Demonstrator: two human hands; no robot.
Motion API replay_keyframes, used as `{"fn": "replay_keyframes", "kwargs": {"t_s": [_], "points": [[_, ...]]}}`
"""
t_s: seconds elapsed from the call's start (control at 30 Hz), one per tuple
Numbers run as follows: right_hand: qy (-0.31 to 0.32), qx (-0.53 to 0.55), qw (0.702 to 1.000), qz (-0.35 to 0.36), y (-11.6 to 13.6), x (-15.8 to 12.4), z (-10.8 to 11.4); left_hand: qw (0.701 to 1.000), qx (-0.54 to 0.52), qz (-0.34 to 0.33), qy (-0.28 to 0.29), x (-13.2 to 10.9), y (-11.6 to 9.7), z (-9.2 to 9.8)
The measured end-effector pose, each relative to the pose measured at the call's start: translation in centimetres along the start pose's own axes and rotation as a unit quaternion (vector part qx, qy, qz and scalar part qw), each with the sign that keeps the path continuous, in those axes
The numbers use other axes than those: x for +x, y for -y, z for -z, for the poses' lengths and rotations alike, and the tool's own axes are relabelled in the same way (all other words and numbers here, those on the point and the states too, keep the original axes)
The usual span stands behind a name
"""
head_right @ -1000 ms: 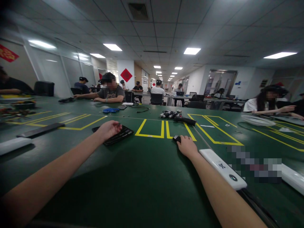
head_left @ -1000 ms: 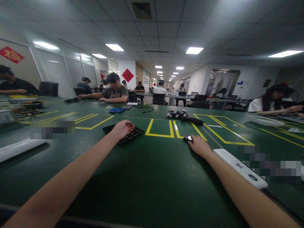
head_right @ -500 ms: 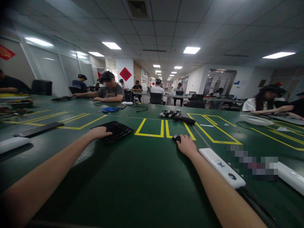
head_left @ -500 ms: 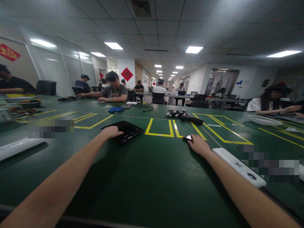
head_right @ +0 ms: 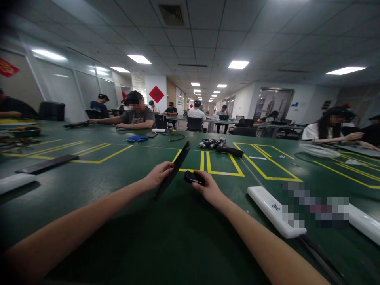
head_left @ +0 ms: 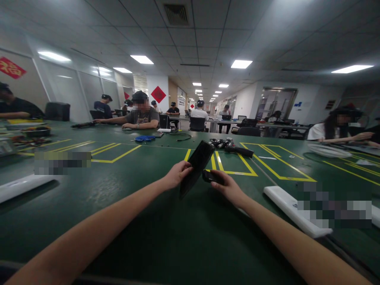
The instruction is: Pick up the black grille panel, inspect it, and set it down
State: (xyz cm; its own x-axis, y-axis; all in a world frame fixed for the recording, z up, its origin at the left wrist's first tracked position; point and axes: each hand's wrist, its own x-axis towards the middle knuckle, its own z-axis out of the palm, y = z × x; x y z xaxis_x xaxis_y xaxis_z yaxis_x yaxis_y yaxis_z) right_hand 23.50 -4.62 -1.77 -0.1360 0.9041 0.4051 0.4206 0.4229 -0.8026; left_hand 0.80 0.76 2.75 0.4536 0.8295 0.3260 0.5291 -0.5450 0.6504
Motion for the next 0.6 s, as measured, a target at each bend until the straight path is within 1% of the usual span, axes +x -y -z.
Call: {"fn": "replay_keyframes", "kwargs": {"t_s": [0.07, 0.13, 0.3, 0.4, 0.47, 0.53, 0.6], "points": [[0.009, 0.032, 0.998, 0.055, 0.2, -0.3, -0.4, 0.999, -0.025, -0.026, 0.023, -0.6, -0.7, -1.2], [0.015, 0.031, 0.996, 0.087, 0.0, -0.5, -0.3, 0.998, -0.025, -0.035, 0.036, -1.0, -0.9, -1.9], [0.030, -0.005, 0.995, 0.092, -1.3, -0.3, -0.3, 0.997, -0.014, -0.054, 0.049, -1.2, 0.0, -3.0], [0.031, -0.038, 0.995, 0.087, -1.9, -0.2, -1.1, 0.995, -0.009, -0.060, 0.078, -1.2, 0.4, -3.6], [0.040, -0.068, 0.992, 0.098, -1.8, -0.2, -1.6, 0.994, -0.008, -0.049, 0.101, -1.3, 0.3, -3.6], [0.054, -0.088, 0.988, 0.117, -1.2, -0.2, -1.8, 0.993, -0.021, -0.026, 0.117, -1.3, -0.2, -3.2], [0.063, -0.098, 0.985, 0.131, -0.4, -0.3, -1.8, 0.991, -0.058, 0.030, 0.114, -1.3, -0.8, -2.5]]}}
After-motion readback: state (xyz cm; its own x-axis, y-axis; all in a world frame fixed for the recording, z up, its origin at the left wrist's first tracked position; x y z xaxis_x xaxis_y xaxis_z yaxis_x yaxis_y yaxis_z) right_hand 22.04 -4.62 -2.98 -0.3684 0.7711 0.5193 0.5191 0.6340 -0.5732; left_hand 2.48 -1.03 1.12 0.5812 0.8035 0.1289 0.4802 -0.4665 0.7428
